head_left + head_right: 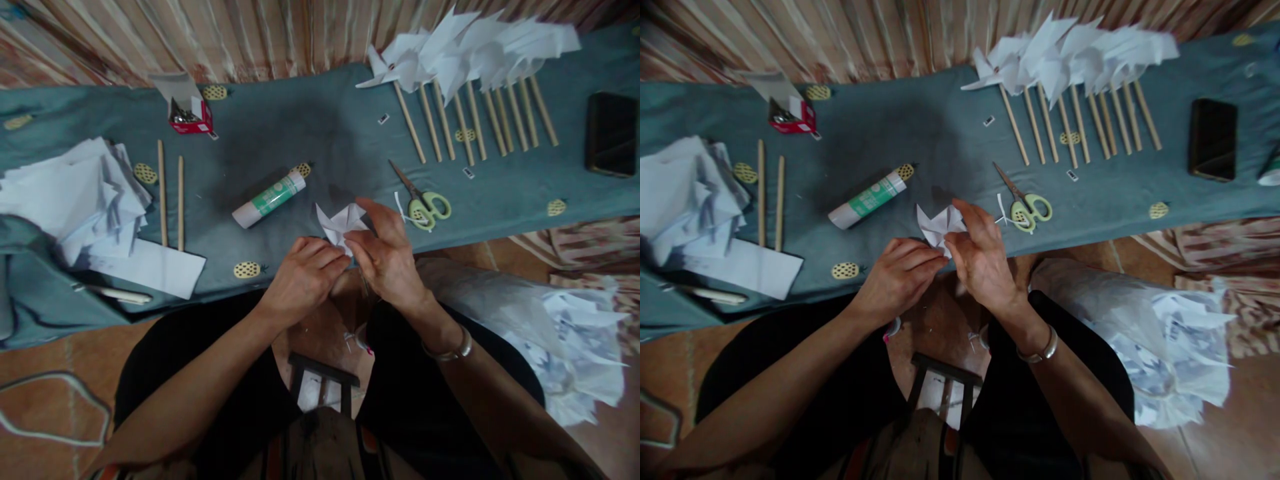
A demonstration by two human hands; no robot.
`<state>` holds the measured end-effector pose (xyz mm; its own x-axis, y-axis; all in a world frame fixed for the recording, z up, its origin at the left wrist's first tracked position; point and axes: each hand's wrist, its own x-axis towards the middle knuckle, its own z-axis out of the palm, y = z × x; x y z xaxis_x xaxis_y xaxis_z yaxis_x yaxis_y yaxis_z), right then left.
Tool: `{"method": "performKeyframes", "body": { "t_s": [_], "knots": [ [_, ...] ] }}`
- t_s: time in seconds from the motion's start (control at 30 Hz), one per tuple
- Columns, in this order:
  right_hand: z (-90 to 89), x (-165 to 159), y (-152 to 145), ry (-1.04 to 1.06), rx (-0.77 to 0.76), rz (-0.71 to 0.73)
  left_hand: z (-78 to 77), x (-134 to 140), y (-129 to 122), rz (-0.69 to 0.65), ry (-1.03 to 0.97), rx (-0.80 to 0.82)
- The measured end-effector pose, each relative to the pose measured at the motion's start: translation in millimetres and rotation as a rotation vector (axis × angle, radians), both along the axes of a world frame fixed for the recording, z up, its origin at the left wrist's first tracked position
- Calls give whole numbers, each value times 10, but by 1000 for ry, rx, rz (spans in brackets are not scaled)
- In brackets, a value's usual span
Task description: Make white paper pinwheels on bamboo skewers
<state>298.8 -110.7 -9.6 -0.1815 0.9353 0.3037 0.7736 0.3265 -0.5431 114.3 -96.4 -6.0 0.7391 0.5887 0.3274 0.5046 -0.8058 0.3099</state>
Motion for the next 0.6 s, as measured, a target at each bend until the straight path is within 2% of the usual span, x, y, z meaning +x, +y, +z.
{"method": "performKeyframes", "body": {
  "t_s": [0.2,0.37,0.6],
  "knots": [
    [-43,3,-96,-136,35,52,9,2,3,-5,0,-12],
    [-111,-96,-166,-128,91,1,26,-2,10,-2,14,-25],
    [-100,-42,-192,-75,42,2,41,-11,15,-1,3,-42]
  ]
}}
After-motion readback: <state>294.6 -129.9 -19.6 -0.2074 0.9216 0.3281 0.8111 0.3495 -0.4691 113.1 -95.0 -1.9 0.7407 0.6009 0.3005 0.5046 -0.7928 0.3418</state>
